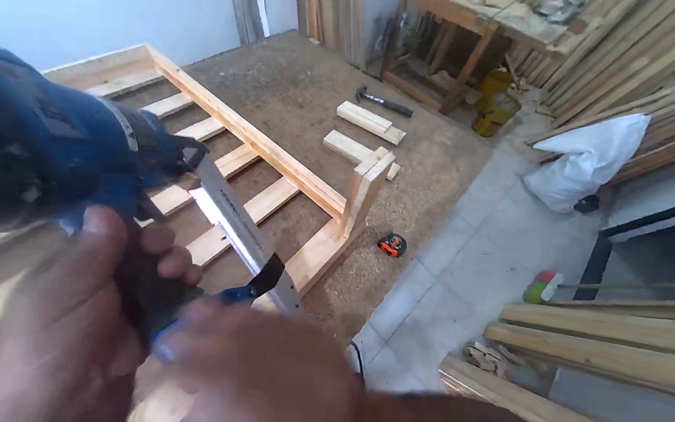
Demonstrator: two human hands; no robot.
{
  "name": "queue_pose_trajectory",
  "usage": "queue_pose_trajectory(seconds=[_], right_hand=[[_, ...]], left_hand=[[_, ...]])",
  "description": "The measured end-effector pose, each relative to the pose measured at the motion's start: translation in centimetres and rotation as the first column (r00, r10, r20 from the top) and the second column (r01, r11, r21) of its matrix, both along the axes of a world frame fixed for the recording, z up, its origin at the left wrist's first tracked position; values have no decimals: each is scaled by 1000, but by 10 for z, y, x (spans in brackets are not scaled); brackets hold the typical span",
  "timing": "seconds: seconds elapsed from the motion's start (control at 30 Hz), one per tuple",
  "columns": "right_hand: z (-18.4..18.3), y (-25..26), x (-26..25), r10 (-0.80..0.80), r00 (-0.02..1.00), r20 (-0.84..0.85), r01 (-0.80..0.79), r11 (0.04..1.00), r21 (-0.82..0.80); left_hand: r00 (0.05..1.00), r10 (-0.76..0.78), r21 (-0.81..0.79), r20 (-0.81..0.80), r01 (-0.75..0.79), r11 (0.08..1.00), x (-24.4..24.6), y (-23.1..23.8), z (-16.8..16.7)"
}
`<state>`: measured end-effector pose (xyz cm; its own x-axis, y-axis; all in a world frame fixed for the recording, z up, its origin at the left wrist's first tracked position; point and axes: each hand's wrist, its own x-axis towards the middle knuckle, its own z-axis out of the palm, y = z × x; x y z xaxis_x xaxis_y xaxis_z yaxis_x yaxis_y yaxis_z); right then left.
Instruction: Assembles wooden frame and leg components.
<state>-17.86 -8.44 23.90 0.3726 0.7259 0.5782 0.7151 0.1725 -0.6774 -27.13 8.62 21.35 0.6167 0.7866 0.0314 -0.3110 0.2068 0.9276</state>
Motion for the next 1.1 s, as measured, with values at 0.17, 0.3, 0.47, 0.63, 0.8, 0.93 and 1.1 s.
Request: queue_pose_trajectory(seconds=[0.17, 0.3, 0.47, 0.63, 0.8, 0.93, 1.1], right_hand=[[-99, 43, 65, -201, 672, -713, -174, 893, -415], [-116, 80, 64, -219, 322, -921, -74, 964, -255], [-154, 114, 66, -472, 159, -867, 156, 879, -450], [-176, 123, 68, -485, -56, -873, 195, 852, -486], [-190, 127, 84, -498, -103, -861, 207, 836, -508], [-196, 124, 89, -520, -115, -846, 204, 822, -532], [-200, 122, 88, -538, -120, -834, 210, 808, -551]], left_hand=[[822, -415, -352, 390, 550, 757, -12, 76, -13], [758, -554, -479, 345, 649, 591, 29, 127, -35], [620, -783, -623, 53, 634, 459, 111, 190, -82], [439, -853, -766, 281, 638, 75, 168, 221, -148], [377, -821, -770, 430, 628, -114, 200, 232, -196], [382, -831, -793, 404, 599, -111, 210, 226, -211], [386, -859, -840, 335, 536, -86, 215, 223, -215]])
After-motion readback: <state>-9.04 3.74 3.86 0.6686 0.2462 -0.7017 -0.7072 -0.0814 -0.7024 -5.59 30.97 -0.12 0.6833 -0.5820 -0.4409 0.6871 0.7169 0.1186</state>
